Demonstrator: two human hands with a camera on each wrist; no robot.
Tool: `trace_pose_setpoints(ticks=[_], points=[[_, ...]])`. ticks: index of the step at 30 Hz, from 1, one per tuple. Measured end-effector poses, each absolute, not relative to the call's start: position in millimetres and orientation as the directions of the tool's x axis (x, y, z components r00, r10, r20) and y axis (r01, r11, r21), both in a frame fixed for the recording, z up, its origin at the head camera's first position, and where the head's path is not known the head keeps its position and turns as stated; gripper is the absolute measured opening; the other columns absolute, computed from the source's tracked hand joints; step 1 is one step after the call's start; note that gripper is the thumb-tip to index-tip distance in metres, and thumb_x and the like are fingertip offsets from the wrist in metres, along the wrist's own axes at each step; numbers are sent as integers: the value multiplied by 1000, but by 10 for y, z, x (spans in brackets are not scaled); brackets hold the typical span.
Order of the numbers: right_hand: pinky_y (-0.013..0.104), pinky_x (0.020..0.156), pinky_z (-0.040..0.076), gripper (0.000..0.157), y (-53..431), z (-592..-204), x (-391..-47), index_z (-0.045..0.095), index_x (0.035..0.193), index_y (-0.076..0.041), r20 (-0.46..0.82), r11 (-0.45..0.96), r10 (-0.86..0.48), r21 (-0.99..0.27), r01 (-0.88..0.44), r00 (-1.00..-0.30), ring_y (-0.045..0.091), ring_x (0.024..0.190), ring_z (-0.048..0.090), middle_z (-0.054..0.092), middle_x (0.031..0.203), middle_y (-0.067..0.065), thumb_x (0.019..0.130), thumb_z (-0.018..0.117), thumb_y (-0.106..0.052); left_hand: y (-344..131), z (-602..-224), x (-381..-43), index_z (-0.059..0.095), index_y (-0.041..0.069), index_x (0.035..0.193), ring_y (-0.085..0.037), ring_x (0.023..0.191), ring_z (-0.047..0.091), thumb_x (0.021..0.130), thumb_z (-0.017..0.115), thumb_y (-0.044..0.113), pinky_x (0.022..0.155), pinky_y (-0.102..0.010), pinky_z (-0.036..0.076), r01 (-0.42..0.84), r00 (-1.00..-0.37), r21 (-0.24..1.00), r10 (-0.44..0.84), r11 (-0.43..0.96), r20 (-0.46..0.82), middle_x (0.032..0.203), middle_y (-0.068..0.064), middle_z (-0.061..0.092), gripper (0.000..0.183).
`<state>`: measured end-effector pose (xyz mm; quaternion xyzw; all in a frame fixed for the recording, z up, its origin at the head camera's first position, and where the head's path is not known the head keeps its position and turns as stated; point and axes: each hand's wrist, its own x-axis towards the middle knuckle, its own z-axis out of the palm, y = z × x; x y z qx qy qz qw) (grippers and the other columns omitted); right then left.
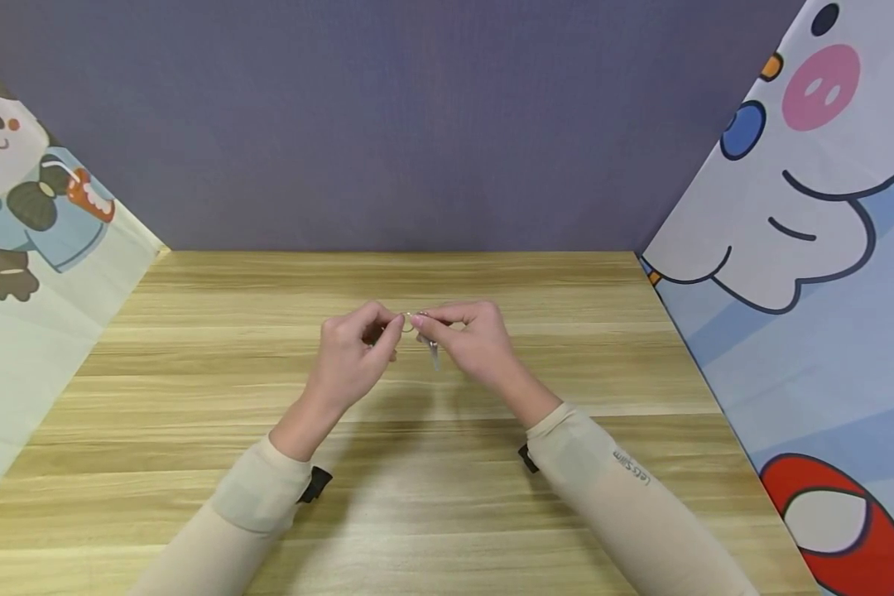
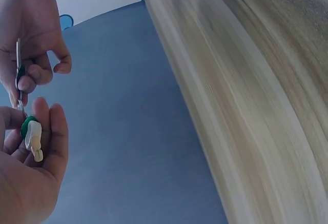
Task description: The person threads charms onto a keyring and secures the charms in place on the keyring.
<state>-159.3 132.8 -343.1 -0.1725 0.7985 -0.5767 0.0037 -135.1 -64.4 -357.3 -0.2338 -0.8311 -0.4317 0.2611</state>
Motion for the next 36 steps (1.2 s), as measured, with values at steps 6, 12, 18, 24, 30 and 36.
trace_pose_setpoints(ticks=[6, 12, 18, 24, 30, 36], points=[[30, 82, 63, 17, 1331, -3415, -1591, 85, 104, -4, 192, 312, -304, -906, -288, -933, 13, 84, 77, 82, 97, 18, 99, 77, -19, -710, -3566, -1372, 74, 5, 92, -12, 60, 60, 101, 68, 7, 56, -22, 52, 610, -770, 612, 192, 504, 609, 77, -7, 75, 11], [29, 82, 64, 17, 1327, -3393, -1593, 85, 104, -4, 160, 327, -307, -908, -263, -938, 13, 85, 77, 82, 100, 20, 99, 76, -18, -747, -3539, -1382, 77, 4, 94, -14, 67, 68, 99, 71, 8, 61, -25, 58, 635, -746, 566, 226, 526, 627, 83, -8, 78, 8], [32, 82, 63, 16, 1334, -3379, -1603, 86, 102, -6, 166, 361, -344, -885, -293, -924, 15, 86, 77, 82, 99, 18, 99, 76, -19, -769, -3512, -1396, 77, 2, 106, -18, 77, 73, 100, 69, 7, 68, -27, 62, 645, -746, 533, 303, 547, 592, 95, -10, 79, 11], [34, 83, 63, 14, 1324, -3382, -1595, 86, 101, -9, 151, 360, -381, -884, -297, -912, 16, 87, 77, 83, 95, 14, 99, 77, -18, -777, -3508, -1419, 76, 1, 104, -17, 74, 69, 97, 69, 1, 66, -27, 61, 684, -715, 503, 348, 528, 606, 96, -11, 79, 9], [38, 83, 60, 15, 1349, -3397, -1596, 86, 98, -9, 137, 380, -439, -867, -321, -888, 19, 87, 75, 82, 91, 10, 100, 76, -19, -813, -3502, -1428, 75, 4, 94, -15, 72, 65, 94, 72, -2, 64, -25, 57, 736, -668, 462, 420, 495, 614, 97, -9, 77, 6], [45, 89, 60, 14, 1386, -3393, -1605, 87, 97, -9, 93, 406, -487, -856, -320, -868, 17, 90, 76, 83, 97, 13, 99, 76, -18, -851, -3491, -1426, 77, 3, 92, -17, 68, 61, 94, 75, 0, 61, -21, 52, 767, -636, 411, 494, 493, 593, 100, -9, 76, 4]])
